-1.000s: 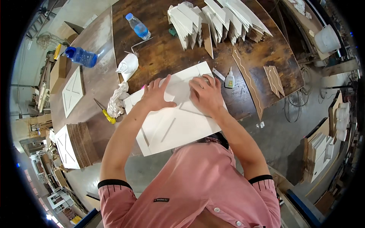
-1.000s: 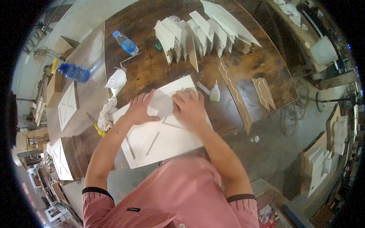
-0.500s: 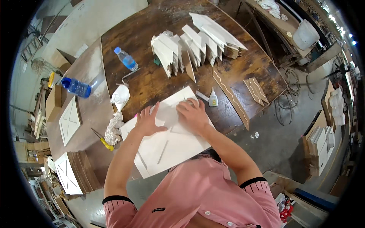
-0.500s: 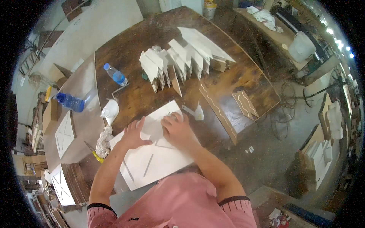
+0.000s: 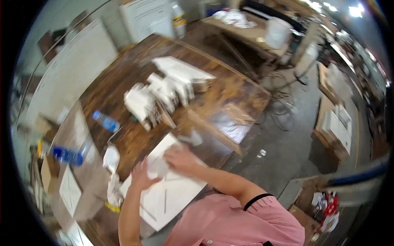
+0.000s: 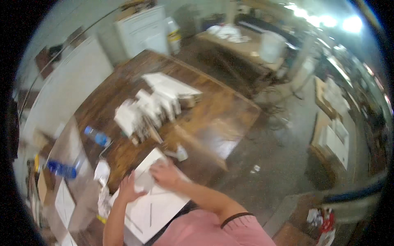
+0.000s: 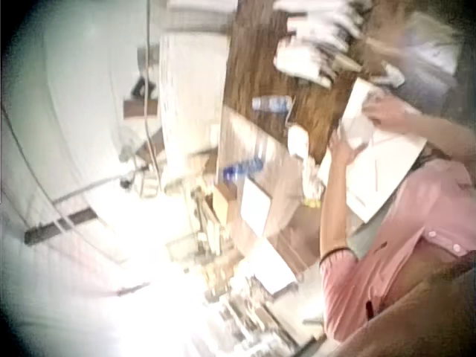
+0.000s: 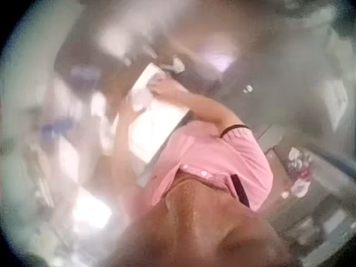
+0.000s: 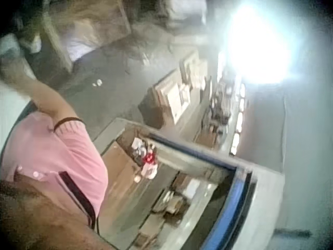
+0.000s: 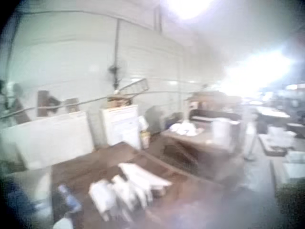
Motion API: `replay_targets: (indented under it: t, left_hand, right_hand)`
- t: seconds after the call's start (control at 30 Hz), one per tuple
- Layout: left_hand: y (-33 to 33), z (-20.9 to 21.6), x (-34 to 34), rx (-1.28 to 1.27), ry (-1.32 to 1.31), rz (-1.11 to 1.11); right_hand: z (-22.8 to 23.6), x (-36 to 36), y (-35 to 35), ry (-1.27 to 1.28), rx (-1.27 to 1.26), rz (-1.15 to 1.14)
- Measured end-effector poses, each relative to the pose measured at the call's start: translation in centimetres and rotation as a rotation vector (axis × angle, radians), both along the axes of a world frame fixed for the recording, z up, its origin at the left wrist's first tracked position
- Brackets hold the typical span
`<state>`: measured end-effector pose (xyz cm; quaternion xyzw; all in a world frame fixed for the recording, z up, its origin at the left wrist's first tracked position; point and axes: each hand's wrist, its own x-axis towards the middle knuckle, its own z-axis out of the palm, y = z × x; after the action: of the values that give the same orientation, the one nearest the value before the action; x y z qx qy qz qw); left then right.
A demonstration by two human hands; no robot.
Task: The person applies glue to a wooden trim piece and presses it onto a white wooden cabinet door, then repeats the process with a second trim piece to form an X-shaped pattern.
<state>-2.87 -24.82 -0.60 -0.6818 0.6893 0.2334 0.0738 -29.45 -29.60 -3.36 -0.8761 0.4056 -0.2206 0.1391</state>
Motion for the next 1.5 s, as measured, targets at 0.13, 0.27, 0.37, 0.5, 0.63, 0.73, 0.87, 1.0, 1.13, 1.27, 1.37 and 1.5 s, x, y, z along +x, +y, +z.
replay_targets:
  t: [0.13,0.27,0.37,0.5,0.63,0.73,0.87,1.0,1.13,1.27,1.37,1.5]
  left_hand:
    - [0.9,-0.4,0.8,0.03,-0.024,0.061]
    - [0.1,0.3,-0.2,0.037,0.01,0.032]
    - [-0.2,0.0,0.3,0.047,0.019,0.027]
    - [-0.2,1.1,-0.3,0.087,0.019,0.065]
    - [-0.4,0.7,0.0,0.089,0.022,0.032]
    - [-0.2,0.8,-0.2,0.1,-0.01,0.046]
    - [0.0,0.5,0.3,0.074,0.039,0.049]
    - [0.0,0.5,0.1,0.041,0.043,0.026]
    - [0.1,0.6,-0.1,0.028,0.026,0.009]
    - [0.2,0.7,-0.1,0.064,-0.023,0.024]
    - [0.3,0.3,0.0,0.055,-0.031,0.039]
    - [0.3,0.3,-0.1,0.048,-0.022,0.032]
  right_hand:
    - [-1.1,0.9,0.0,-0.039,-0.064,0.035]
    - [-1.1,0.2,0.3,-0.046,-0.045,-0.011]
    - [-1.2,0.2,0.1,-0.05,-0.032,-0.007]
    - [-1.3,0.6,0.0,-0.052,0.001,0.016]
    - [-1.5,0.5,0.0,-0.068,-0.012,0.016]
    - [-1.2,0.5,0.0,-0.042,0.006,0.031]
    - [-0.8,0.4,0.2,-0.067,-0.067,0.011]
    - [-0.5,0.2,0.1,-0.042,-0.023,0.019]
    - [-0.8,0.1,0.2,-0.039,-0.049,-0.002]
    - [-0.9,0.3,0.2,-0.059,-0.067,0.018]
    - [-1.0,0.2,0.2,-0.089,-0.077,0.017]
    - [-0.9,0.2,0.2,-0.055,-0.081,0.01]
